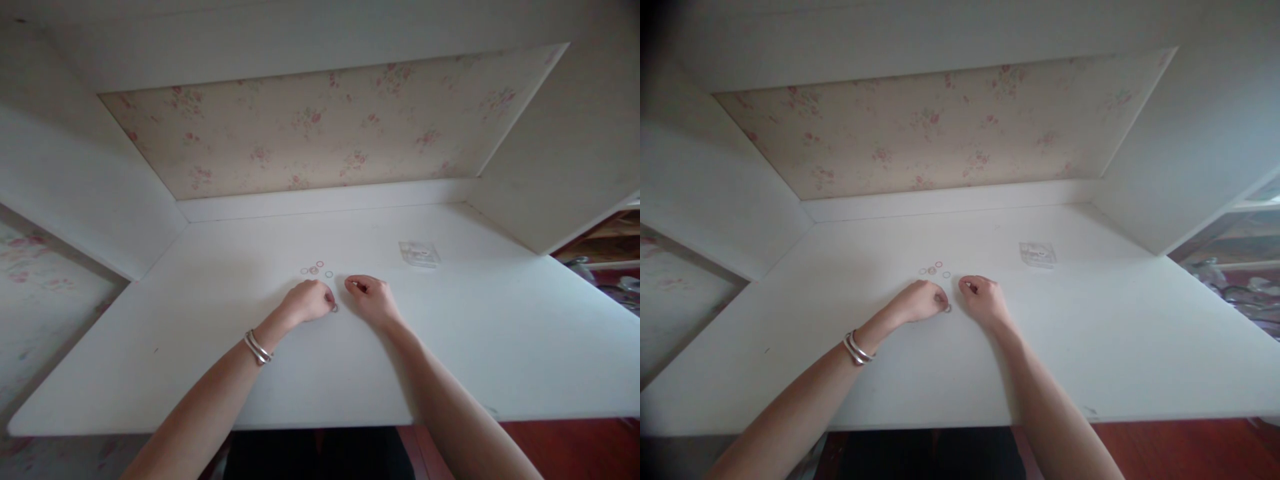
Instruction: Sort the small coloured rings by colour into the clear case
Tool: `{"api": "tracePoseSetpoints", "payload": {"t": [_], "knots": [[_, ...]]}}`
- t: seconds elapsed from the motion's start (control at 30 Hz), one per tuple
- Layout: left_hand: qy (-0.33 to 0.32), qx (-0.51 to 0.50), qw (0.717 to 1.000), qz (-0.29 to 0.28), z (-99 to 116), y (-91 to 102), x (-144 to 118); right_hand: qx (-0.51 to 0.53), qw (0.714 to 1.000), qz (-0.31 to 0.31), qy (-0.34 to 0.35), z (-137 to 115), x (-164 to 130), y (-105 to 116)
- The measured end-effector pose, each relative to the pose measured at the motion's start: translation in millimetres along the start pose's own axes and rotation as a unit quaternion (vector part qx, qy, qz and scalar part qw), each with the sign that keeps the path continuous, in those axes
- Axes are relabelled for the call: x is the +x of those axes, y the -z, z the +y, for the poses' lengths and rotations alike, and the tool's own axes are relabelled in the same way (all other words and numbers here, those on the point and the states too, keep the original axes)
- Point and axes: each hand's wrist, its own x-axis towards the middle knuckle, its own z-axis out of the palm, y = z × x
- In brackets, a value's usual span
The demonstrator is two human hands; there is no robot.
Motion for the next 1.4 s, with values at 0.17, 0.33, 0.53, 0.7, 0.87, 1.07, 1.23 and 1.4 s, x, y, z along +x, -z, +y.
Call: {"api": "tracePoseSetpoints", "payload": {"t": [0.17, 0.33, 0.53, 0.7, 0.87, 1.07, 1.23, 1.4], "knots": [[0.0, 0.023, 1.0, 0.007, 0, -1.3, 2, -0.012, 1.0, -0.011, 0.009, 0, 0, 0], [-0.013, -0.001, 0.998, 0.064, -4, 9.9, -2, -0.057, 0.996, -0.05, 0.038, 1, -2, 1], [0.064, -0.125, 0.978, 0.153, -44, 29.0, -28, -0.129, 0.986, -0.101, 0.036, -7, -5, 3], [0.114, -0.213, 0.949, 0.202, -74, 34.5, -46, -0.221, 0.966, -0.136, 0.006, -21, 1, 0], [0.137, -0.277, 0.92, 0.24, -82, 35.0, -49, -0.261, 0.951, -0.166, 0.012, -25, 17, -8], [0.103, -0.268, 0.936, 0.205, -82, 33.8, -49, -0.21, 0.964, -0.159, 0.033, -13, 30, -15], [0.084, -0.24, 0.951, 0.177, -82, 33.1, -48, -0.202, 0.966, -0.147, 0.065, -9, 26, -16], [0.065, -0.223, 0.956, 0.177, -87, 30.6, -46, -0.129, 0.986, -0.07, 0.082, -22, 0, -21]]}}
